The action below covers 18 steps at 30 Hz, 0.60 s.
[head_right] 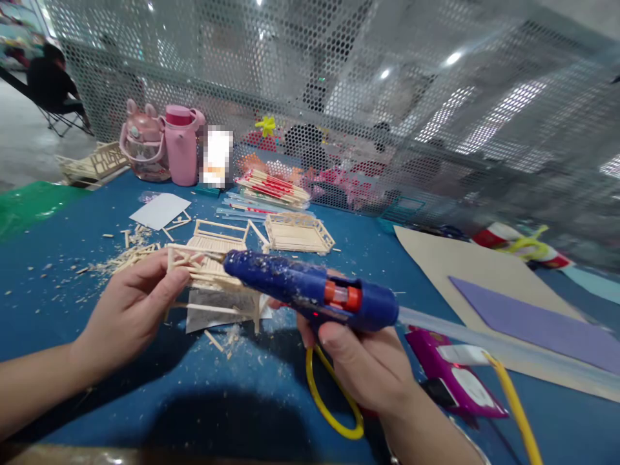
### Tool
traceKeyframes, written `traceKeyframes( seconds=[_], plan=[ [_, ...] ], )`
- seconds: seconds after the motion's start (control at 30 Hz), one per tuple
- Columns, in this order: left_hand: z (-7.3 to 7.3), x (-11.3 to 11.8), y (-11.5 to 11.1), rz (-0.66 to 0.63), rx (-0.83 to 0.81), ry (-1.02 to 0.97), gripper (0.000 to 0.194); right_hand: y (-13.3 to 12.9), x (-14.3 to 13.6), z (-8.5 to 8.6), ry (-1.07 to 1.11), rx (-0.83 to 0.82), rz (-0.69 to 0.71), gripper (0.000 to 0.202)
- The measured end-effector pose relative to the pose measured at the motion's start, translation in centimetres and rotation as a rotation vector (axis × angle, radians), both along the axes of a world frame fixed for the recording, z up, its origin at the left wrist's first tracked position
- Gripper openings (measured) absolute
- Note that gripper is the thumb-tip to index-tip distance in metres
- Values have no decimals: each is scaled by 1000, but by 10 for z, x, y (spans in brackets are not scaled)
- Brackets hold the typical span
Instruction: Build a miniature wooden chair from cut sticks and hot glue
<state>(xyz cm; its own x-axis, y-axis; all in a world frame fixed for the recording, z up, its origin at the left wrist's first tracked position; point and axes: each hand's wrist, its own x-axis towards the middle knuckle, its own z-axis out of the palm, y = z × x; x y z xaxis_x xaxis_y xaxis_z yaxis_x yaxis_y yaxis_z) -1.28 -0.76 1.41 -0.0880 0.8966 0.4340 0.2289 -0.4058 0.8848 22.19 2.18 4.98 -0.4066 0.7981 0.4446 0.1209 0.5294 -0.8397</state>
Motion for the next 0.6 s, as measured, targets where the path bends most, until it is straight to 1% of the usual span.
traceKeyframes(
  seconds=[0.17,0.33,0.6],
  plan=[
    [-1,1,1,-8,-3,-5,22,-3,-1,-8,-7,3,-53,19],
    [0,0,-1,-11,-26,-16,22,-3,3,-13,30,-16,-48,18],
    [0,0,1,-13,-20,-13,21,-2,6,-17,7,-14,-54,14]
  ],
)
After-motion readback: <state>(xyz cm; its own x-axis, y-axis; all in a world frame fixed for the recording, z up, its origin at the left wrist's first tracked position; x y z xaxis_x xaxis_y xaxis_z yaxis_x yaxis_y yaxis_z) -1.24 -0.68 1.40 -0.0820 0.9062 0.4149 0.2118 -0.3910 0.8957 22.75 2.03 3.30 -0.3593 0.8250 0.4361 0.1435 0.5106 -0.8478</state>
